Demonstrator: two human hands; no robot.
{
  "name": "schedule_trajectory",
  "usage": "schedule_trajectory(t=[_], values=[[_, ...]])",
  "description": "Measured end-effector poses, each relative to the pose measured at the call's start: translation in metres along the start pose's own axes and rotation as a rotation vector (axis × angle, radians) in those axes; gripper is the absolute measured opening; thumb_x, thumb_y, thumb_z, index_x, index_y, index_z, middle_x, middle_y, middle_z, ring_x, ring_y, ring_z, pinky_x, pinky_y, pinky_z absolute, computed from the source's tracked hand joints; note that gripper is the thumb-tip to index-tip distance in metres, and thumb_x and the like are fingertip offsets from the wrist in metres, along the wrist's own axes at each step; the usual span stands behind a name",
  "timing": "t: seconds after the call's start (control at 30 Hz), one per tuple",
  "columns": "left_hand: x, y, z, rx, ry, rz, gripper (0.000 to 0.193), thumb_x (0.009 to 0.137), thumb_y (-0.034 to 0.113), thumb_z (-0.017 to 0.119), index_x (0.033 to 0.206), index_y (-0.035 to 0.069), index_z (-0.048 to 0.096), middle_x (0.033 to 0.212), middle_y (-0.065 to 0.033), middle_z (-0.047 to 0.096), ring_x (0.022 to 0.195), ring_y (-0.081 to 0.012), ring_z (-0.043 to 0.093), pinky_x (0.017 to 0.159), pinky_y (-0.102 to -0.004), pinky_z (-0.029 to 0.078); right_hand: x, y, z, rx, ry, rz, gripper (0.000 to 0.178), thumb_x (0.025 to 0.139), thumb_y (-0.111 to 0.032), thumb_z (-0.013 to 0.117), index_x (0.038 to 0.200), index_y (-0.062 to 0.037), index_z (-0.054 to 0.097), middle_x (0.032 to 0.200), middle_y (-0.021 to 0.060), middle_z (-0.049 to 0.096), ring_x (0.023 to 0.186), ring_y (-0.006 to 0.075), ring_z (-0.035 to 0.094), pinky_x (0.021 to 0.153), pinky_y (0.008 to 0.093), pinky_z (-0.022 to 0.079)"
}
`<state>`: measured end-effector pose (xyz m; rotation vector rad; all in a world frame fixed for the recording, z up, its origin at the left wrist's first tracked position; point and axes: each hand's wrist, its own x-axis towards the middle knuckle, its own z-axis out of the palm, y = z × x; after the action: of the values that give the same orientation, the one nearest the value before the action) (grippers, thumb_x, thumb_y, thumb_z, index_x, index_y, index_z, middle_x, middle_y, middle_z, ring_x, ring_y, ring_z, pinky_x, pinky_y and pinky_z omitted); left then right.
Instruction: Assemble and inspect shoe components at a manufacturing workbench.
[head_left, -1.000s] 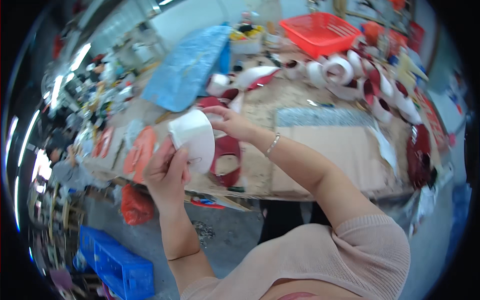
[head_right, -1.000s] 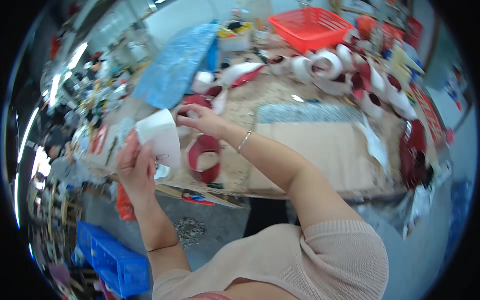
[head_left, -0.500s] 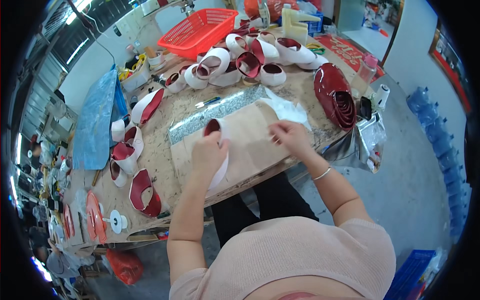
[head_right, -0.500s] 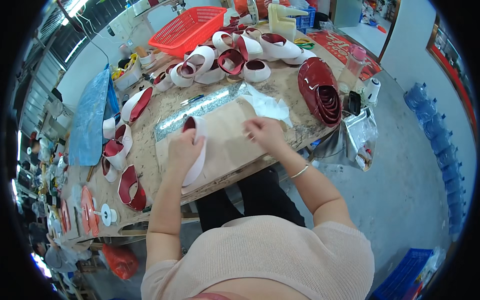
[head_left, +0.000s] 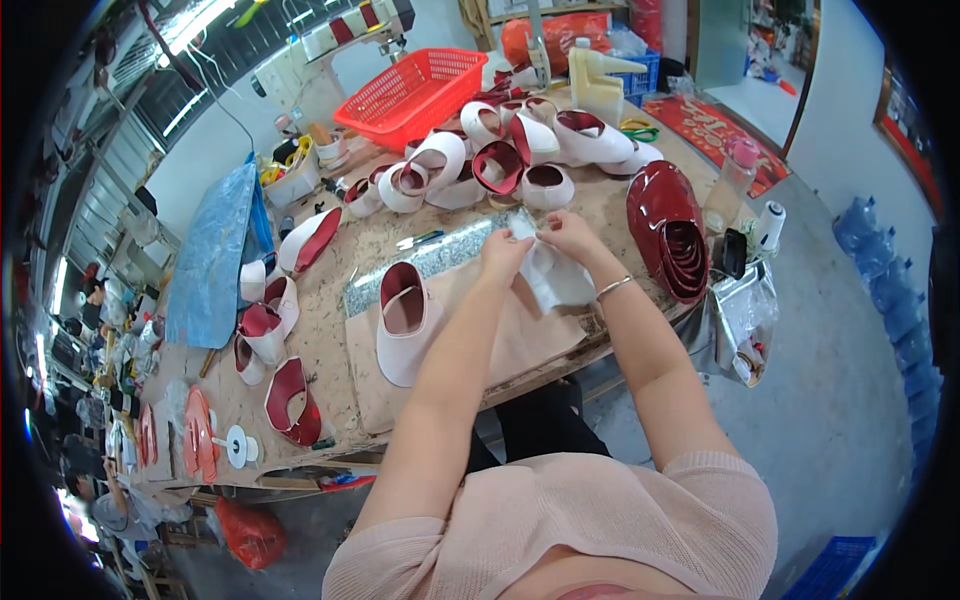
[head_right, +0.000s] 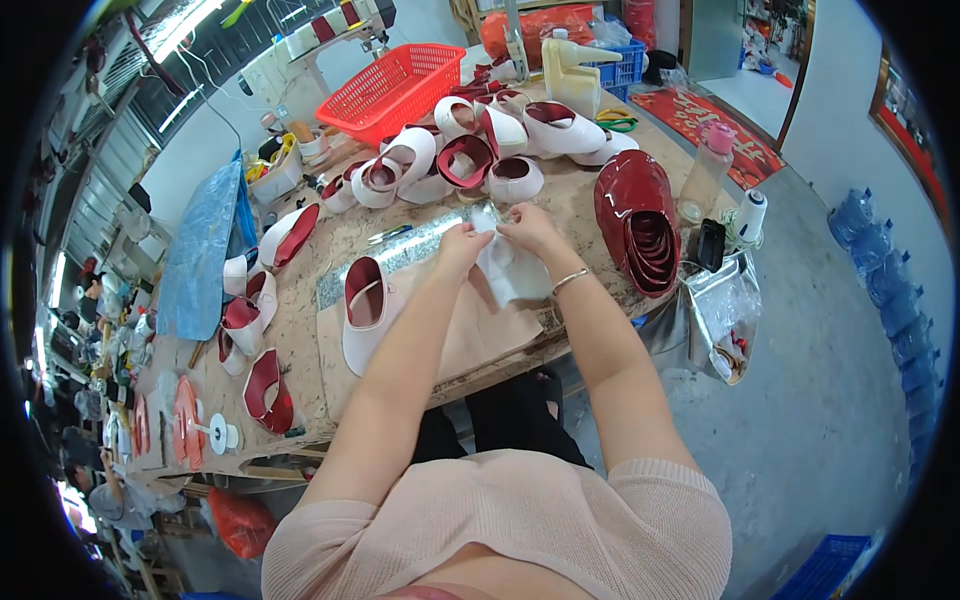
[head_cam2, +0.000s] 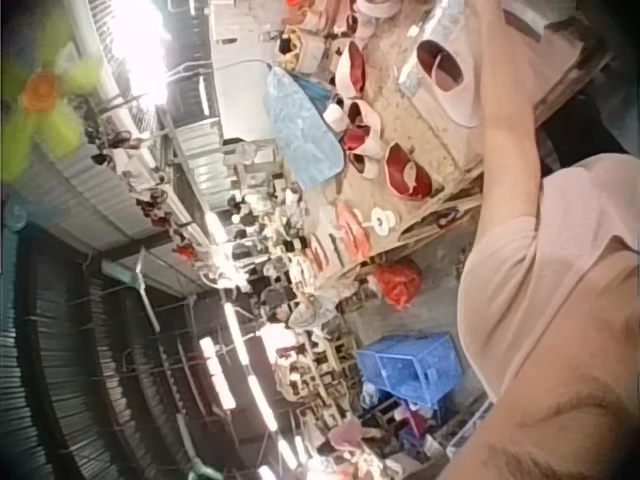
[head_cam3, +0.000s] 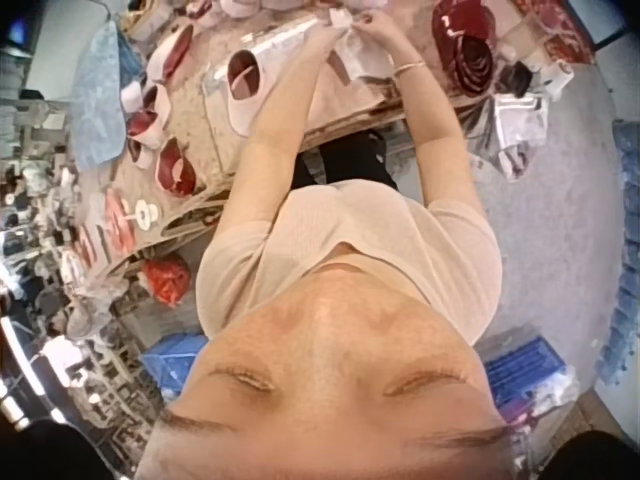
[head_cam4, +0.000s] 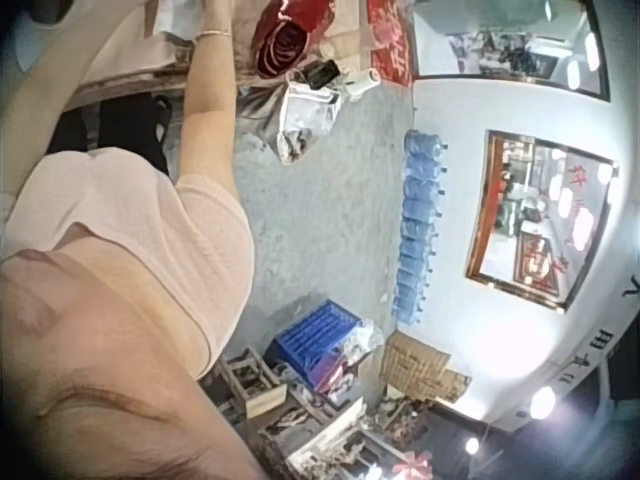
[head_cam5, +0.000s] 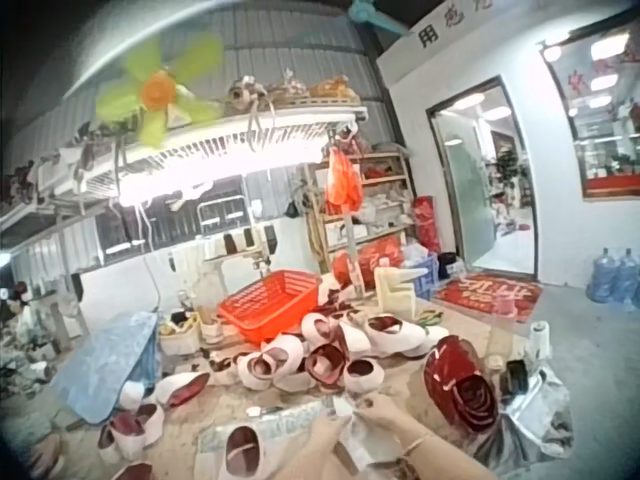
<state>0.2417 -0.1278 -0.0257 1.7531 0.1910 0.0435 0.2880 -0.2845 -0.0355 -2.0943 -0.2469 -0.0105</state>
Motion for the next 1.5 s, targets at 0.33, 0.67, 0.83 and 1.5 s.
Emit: schedule_trajectory(t=[0.33, 0.67, 0.83, 1.5], values=[[-0.077, 0.024, -0.03, 0.027, 0.057, 0.226, 0.03, 0.076, 0.008, 0.075, 0.102, 0.001, 0.062, 0.078, -0.0006, 0.064, 0.069, -0.0057, 0.058, 0.062, -0.0193, 0.046, -0.038, -0.047, -0.019, 0.202, 0.002, -0.127, 0.027, 0.081, -0.026, 0.069, 0.082, 0.0013, 0.067, 0.07, 0.0035, 0.063, 0.064, 0.0093, 0.054, 0.059, 0.0268, 0.044], [-0.125, 0.031, -0.055, 0.007, 0.314, 0.517, 0.017, 0.078, 0.005, 0.074, 0.092, 0.003, 0.067, 0.079, -0.0012, 0.065, 0.067, -0.0059, 0.058, 0.061, -0.0209, 0.047, -0.065, -0.098, -0.013, 0.271, -0.111, -0.153, 0.025, 0.081, -0.024, 0.069, 0.079, 0.0009, 0.067, 0.066, 0.0015, 0.061, 0.061, 0.0078, 0.052, 0.057, 0.0258, 0.043], [-0.139, 0.022, -0.069, 0.27, 0.317, 0.768, 0.022, 0.081, 0.005, 0.071, 0.1, 0.001, 0.062, 0.086, -0.0046, 0.066, 0.071, -0.0112, 0.062, 0.065, -0.0237, 0.052, -0.066, -0.104, -0.002, 0.15, -0.162, -0.17, 0.022, 0.083, -0.022, 0.068, 0.081, 0.0003, 0.066, 0.068, 0.0001, 0.061, 0.062, 0.0069, 0.051, 0.056, 0.0252, 0.042], [-0.155, 0.026, -0.07, -0.63, 0.156, 0.235, 0.023, 0.087, 0.004, 0.063, 0.108, 0.003, 0.052, 0.094, -0.0046, 0.06, 0.073, -0.0096, 0.059, 0.061, -0.0207, 0.048, -0.105, -0.124, -0.038, 0.119, -0.034, -1.124, 0.008, 0.081, -0.008, 0.069, 0.083, -0.0031, 0.063, 0.085, 0.0047, 0.06, 0.084, 0.0124, 0.055, 0.072, 0.023, 0.044]])
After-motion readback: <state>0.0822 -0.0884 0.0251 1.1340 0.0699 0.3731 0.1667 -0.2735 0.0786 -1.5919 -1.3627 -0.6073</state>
